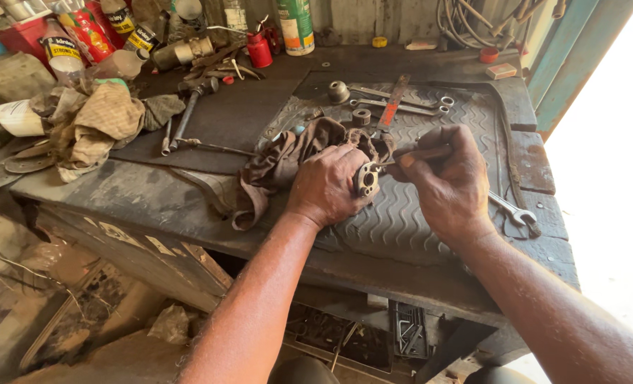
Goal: The person disassembles a small cylindrical mechanical part on a workbench, using a rag and a thin metal rod to clean and manipulate internal components. The person removes small parts, wipes the assembly, and reinserts components while working on a rubber mat.
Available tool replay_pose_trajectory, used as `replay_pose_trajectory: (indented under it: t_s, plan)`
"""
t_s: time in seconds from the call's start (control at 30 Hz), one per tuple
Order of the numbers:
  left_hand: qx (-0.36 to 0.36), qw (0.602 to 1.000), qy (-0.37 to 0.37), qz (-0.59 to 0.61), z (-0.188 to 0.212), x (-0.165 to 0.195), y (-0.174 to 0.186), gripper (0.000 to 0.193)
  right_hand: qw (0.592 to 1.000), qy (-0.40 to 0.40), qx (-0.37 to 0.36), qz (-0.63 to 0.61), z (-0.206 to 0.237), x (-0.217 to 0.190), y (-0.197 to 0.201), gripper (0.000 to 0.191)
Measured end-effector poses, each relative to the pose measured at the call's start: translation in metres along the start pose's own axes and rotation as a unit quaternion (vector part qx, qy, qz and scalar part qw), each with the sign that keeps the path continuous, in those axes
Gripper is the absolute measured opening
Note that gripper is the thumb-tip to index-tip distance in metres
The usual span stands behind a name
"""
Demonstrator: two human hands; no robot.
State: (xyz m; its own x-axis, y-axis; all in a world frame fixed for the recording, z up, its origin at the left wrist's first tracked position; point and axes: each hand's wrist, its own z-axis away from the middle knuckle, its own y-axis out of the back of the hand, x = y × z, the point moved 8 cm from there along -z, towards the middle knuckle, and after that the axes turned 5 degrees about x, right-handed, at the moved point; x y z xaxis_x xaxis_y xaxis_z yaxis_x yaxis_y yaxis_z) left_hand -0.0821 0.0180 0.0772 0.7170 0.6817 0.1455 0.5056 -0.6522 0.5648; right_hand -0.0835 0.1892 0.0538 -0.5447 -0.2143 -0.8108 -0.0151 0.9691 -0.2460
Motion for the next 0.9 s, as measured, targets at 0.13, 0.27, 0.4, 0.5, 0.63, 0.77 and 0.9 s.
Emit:
replay_pose_trajectory:
  t_s: [0.13,0.27,0.4,0.5,0.63,0.77,0.9]
  plan:
    - [0.008,1.000,-0.012,0.008,0.001,0.001,-0.001,0.033,1.000,-0.014,0.014,-0.005,-0.004,0.007,0.001,0.025]
    - [-0.010,1.000,-0.001,-0.002,0.000,-0.001,-0.004,0.029,0.999,-0.027,0.027,-0.003,-0.005,0.010,0.003,0.024]
    - [-0.003,1.000,-0.014,0.000,-0.001,0.003,-0.002,0.031,0.998,-0.051,0.034,-0.023,-0.006,0.013,0.005,0.026]
    - [-0.031,0.999,0.004,-0.011,-0.001,0.001,-0.007,0.029,0.997,-0.062,0.033,-0.039,-0.006,0.014,0.006,0.027]
    - [-0.027,1.000,-0.005,-0.013,-0.001,0.002,-0.005,0.032,0.995,-0.067,0.001,-0.076,-0.005,0.016,0.001,0.027]
    - [-0.007,1.000,-0.013,-0.004,-0.001,0.003,-0.002,0.032,0.995,-0.059,-0.004,-0.077,-0.004,0.016,-0.001,0.026]
    - [-0.024,1.000,0.006,-0.003,0.000,0.000,-0.005,0.026,0.996,-0.056,-0.014,-0.070,-0.002,0.014,-0.002,0.026]
